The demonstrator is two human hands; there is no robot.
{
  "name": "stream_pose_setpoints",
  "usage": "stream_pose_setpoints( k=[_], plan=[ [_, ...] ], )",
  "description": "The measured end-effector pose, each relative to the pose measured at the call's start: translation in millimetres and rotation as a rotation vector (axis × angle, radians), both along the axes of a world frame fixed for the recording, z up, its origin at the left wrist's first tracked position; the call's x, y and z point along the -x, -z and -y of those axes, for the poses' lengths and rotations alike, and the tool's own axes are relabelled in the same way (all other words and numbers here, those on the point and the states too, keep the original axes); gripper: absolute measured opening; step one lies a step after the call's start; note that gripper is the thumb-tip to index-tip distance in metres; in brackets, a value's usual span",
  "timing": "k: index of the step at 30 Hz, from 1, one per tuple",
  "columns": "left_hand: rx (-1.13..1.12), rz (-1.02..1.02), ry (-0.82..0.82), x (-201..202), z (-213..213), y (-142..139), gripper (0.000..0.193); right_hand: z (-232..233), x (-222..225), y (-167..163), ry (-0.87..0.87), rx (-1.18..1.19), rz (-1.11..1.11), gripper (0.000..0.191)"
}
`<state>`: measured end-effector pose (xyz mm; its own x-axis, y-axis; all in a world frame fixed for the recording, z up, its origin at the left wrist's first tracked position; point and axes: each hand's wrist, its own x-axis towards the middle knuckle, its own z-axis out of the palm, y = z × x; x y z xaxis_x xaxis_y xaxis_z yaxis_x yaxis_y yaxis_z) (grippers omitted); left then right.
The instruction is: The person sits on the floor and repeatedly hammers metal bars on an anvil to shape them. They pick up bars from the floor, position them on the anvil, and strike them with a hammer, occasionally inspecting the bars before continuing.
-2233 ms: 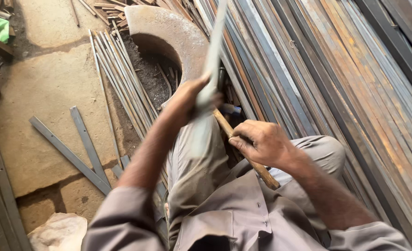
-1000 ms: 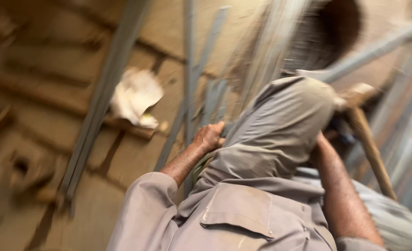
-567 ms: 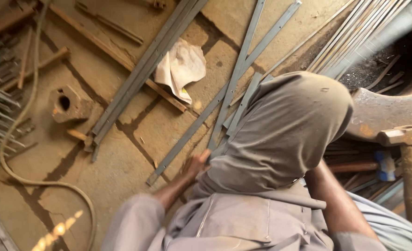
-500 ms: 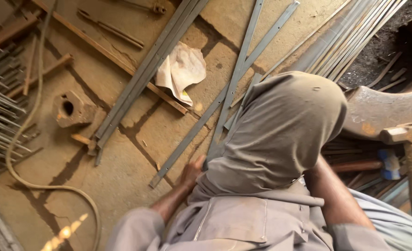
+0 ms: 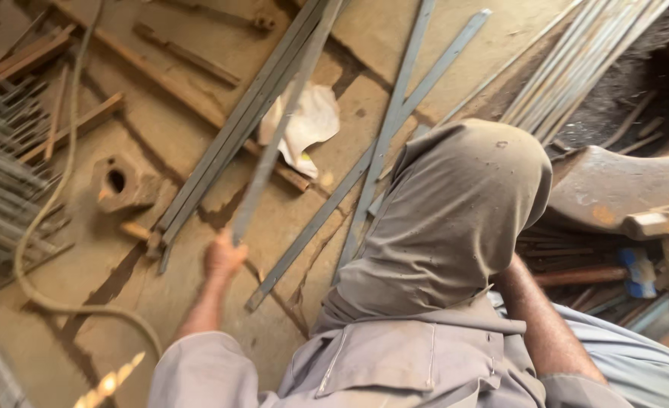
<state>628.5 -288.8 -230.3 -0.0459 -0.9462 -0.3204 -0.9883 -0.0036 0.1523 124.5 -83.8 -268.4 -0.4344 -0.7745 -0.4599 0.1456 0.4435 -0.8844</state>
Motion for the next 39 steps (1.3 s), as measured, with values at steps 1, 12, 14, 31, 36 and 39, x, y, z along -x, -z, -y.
stream_pose_setpoints(
  k=[1,12,14,31,36,39],
  plan=[
    [-0.015,0.055,-0.009,-3.5,16.8,-12.9,0.034,-2.5,5.1,-1.4,0.002,-0.011,-0.028,0.034],
    [0.367,-0.346,0.173,143.8,48.3,15.6,0.046,-81.3,8.2,10.3,-0.031,-0.219,-0.185,0.034],
    [0.055,-0.427,0.235,203.6,7.7,42.8,0.047,-93.5,8.2,10.9,-0.042,-0.25,-0.203,0.034],
    [-0.277,-0.175,0.193,285.0,-25.2,57.9,0.059,-107.8,3.5,-14.1,-0.152,-0.279,-0.225,0.034],
    [-0.164,-0.1,-0.005,312.8,-38.0,47.5,0.053,-110.5,2.0,-15.9,-0.151,-0.292,-0.206,0.034],
    [-0.087,-0.088,-0.016,314.6,-37.6,43.9,0.048,-113.6,0.9,-19.0,-0.142,-0.303,-0.2,0.034]
  ],
)
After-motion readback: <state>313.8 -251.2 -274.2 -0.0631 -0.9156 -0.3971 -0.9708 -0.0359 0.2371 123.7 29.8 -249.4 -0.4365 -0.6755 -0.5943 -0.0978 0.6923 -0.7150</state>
